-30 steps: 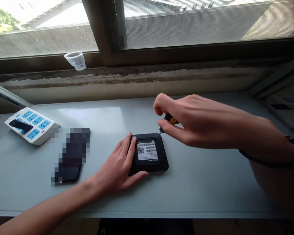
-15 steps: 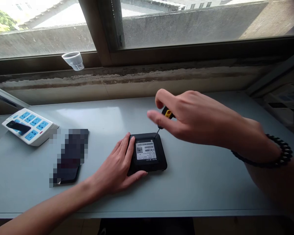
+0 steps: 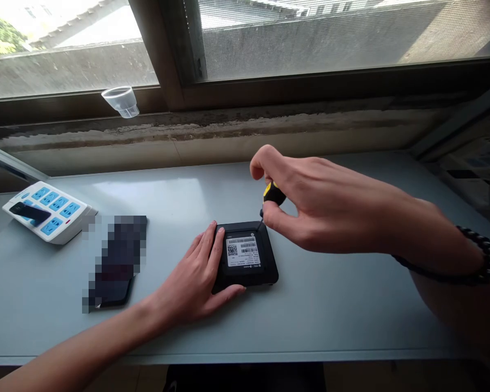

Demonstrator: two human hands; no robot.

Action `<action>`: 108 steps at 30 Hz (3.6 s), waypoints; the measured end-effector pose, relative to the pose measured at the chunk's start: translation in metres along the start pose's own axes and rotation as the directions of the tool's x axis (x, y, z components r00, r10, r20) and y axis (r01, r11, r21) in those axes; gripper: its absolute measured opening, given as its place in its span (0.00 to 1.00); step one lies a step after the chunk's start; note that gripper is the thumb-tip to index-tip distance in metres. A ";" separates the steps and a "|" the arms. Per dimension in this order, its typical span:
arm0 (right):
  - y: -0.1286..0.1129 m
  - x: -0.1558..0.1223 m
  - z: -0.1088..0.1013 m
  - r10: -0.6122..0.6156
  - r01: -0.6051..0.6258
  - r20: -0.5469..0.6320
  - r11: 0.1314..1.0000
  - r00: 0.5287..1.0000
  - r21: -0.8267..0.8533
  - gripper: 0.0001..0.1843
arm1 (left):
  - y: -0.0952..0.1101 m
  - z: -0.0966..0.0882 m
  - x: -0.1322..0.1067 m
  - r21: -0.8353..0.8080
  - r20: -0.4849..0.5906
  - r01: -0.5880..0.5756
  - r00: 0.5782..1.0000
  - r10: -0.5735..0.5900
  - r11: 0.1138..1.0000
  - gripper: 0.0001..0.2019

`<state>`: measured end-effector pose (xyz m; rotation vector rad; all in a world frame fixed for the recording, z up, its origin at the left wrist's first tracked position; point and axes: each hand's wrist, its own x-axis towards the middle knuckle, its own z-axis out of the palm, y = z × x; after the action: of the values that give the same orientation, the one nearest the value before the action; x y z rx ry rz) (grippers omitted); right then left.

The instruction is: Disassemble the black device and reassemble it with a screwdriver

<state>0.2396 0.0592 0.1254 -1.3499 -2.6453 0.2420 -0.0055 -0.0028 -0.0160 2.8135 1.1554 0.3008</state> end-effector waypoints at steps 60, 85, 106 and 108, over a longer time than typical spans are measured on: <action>0.005 0.005 0.007 0.030 -0.025 -0.095 0.998 0.995 0.052 0.06 | 0.000 -0.002 0.001 0.033 -0.023 -0.010 1.000 0.011 0.999 0.47; -0.003 -0.001 -0.010 0.109 -0.062 -0.326 0.987 0.939 0.151 0.06 | 0.008 -0.013 0.002 -0.161 -0.336 0.065 0.935 -0.116 0.985 0.33; 0.000 -0.014 -0.023 0.034 -0.007 -0.407 0.998 0.913 0.069 0.06 | 0.001 -0.029 0.067 -0.098 -0.414 0.077 0.903 -0.112 0.992 0.11; 0.003 -0.015 -0.024 0.036 -0.016 -0.402 0.998 0.915 0.053 0.06 | -0.001 -0.031 0.069 -0.079 -0.356 0.128 0.923 -0.148 0.989 0.12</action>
<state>0.2554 0.0506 0.1475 -1.2614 -2.2651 0.0235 0.0347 0.0469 0.0247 2.6804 1.3794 0.8540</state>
